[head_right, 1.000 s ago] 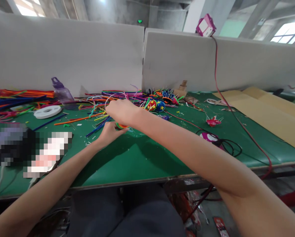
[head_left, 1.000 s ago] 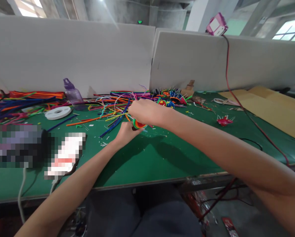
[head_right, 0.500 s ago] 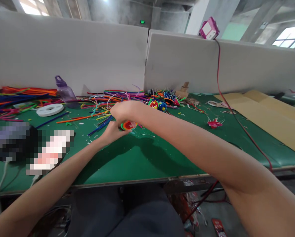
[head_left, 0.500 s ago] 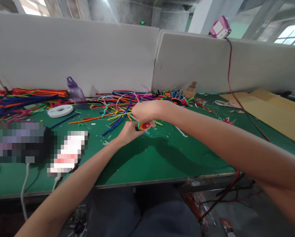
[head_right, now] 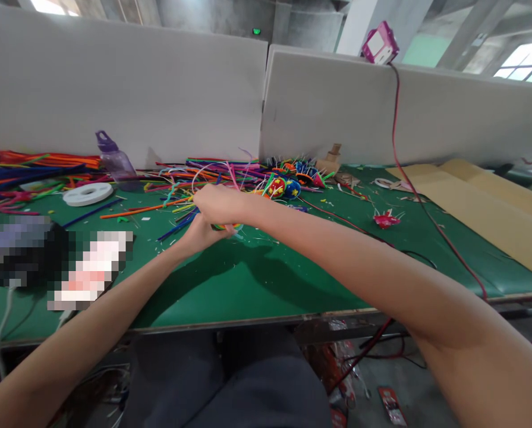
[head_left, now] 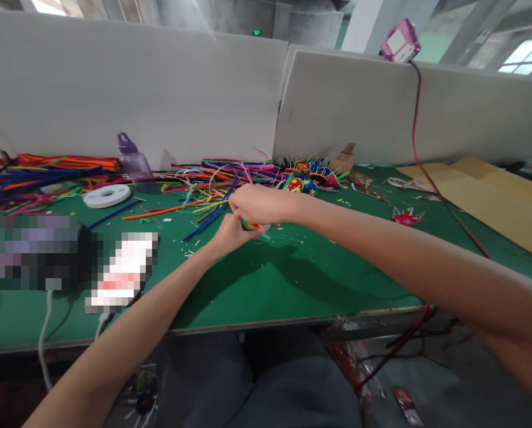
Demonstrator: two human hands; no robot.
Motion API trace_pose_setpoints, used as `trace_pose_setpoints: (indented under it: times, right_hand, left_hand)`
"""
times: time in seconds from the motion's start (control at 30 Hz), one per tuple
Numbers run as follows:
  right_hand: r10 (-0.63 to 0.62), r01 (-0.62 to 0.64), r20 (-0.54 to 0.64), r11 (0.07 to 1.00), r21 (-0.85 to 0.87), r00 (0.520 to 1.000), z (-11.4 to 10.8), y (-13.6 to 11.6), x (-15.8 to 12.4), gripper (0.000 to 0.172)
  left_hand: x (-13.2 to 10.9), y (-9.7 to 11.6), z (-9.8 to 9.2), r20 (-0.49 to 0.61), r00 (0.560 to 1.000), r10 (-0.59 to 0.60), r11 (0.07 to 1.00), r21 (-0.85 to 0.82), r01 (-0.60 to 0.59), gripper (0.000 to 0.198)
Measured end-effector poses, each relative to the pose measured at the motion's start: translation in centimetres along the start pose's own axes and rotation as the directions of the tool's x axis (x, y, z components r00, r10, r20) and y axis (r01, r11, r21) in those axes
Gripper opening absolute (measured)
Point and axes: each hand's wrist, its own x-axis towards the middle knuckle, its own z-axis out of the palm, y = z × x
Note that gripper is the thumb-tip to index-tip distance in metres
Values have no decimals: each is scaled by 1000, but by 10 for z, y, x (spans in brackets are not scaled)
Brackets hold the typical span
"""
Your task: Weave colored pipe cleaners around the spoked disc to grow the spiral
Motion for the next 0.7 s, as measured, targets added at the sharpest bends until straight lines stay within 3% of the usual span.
trace_pose_setpoints:
  times: [0.1,0.17,0.27,0.4,0.43,0.5,0.53,0.63,0.7]
  right_hand:
    - [-73,99,-226,989,108,971,-8,5,-11,25]
    - [-63,179,-437,957,228,897,-7,10,-23,23]
    - [193,180,-620,855,487,760,12,21,-46,16]
    - [555,152,-539,594,790,633,63,42,-62,21]
    - [592,153,-465,500,853,659,74,46,-63,24]
    - [569,161,-313,303,939,760,93,49,-61,28]
    - [557,190,-296,240,952,776,99,48,-60,31]
    - [635,293,-367,223,930,680,109,38,-56,31]
    - [624,289,-380,248,925,683,112,30,-53,32]
  left_hand:
    - [-1,0,-1,23,1000,-10,996,88,8,19]
    - [-1,2,-2,1,999,-36,999,-26,36,22]
    - [-1,7,-2,-41,994,-97,946,-314,79,21]
    - [0,10,1,-42,988,-149,883,-456,113,22]
    - [0,10,2,-40,989,-145,880,-463,110,22]
    - [0,10,4,-38,989,-140,876,-470,106,23]
    - [0,10,5,-42,989,-144,874,-474,107,23]
    - [-1,9,7,-49,985,-167,862,-492,121,24]
    - [-2,9,8,-46,983,-176,854,-504,129,25]
